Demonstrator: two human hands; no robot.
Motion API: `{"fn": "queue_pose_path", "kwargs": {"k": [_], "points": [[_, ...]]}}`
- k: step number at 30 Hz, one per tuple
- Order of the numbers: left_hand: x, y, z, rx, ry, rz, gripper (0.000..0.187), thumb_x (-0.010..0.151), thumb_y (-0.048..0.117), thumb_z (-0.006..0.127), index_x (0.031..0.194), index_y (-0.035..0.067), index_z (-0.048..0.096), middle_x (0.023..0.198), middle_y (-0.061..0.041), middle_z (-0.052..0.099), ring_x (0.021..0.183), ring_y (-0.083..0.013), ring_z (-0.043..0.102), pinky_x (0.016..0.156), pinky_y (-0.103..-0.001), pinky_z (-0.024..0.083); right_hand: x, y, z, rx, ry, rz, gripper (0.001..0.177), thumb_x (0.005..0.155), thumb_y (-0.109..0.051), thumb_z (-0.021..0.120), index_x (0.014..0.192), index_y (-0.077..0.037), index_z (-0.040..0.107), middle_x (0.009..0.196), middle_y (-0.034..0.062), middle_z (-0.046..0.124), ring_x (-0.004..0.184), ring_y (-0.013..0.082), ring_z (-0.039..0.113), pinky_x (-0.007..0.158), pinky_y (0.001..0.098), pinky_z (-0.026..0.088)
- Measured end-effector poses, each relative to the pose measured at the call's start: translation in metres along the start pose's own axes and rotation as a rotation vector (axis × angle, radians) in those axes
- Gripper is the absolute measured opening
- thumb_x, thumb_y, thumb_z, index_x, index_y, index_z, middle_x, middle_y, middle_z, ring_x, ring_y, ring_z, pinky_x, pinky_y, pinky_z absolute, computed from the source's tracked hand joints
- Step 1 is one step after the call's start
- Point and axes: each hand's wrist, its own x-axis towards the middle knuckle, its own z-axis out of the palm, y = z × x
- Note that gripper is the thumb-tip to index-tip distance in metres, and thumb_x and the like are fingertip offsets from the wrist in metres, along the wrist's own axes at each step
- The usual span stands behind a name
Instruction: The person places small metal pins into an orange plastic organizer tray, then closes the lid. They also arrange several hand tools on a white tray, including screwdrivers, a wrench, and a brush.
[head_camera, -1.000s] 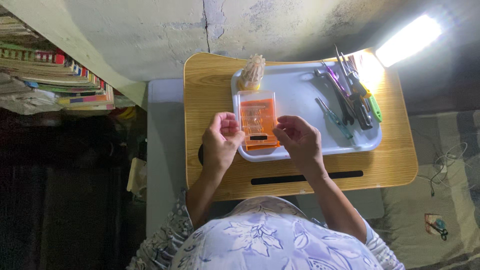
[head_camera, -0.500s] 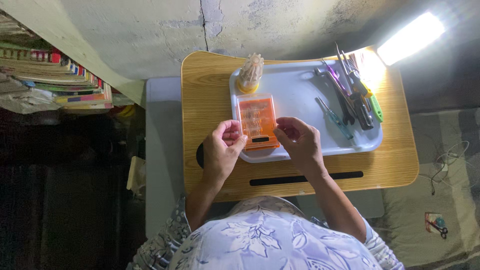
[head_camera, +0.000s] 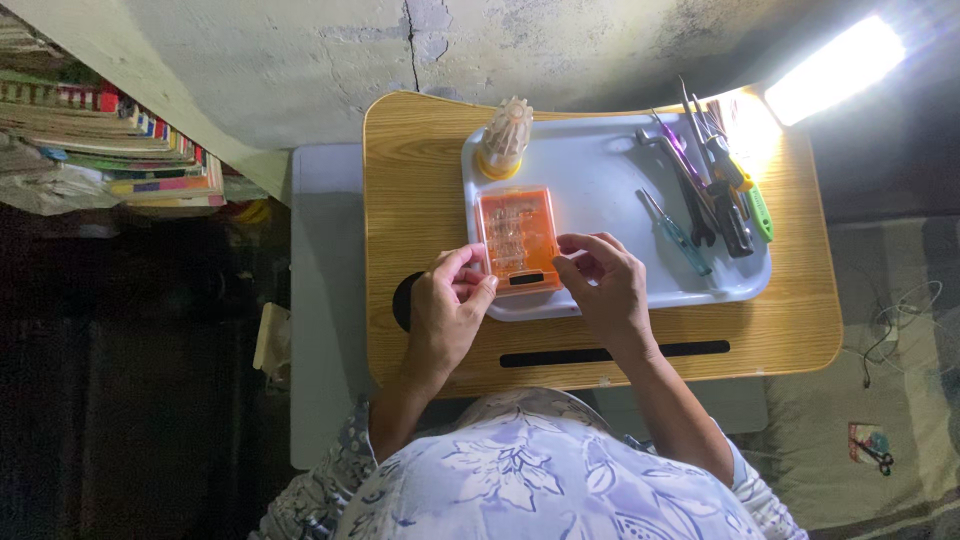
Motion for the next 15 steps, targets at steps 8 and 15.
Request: {"fn": "queue_pose_path", "kwargs": {"k": [8,15], "points": [[-0.003,0.009,0.000,0.063,-0.026,0.083,0.042,0.088,0.003,0.073,0.127,-0.006,0.063,0.115,-0.014,0.069,0.087,-0.0155,0.073,0.074,-0.027,0.064,0.001,-0.004,-0.003,-0.051,-0.007,-0.033,0.025,0.092,-0.005,0.073,0.117,-0.003,0.075,0.095,0.0047,0.073,0.081,0.0084,0.067,0.077,0.0243,0.058],[-0.005,0.012,-0.001,0.130,-0.060,0.104,0.039,0.089,0.002,0.072,0.126,-0.006,0.063,0.108,-0.014,0.068,0.086,-0.0164,0.075,0.075,-0.027,0.066,-0.006,-0.007,-0.001,-0.096,0.006,-0.067,0.027,0.089,-0.005,0.073,0.116,-0.001,0.073,0.091,0.0072,0.074,0.077,0.0116,0.070,0.074,0.0265,0.059]]}}
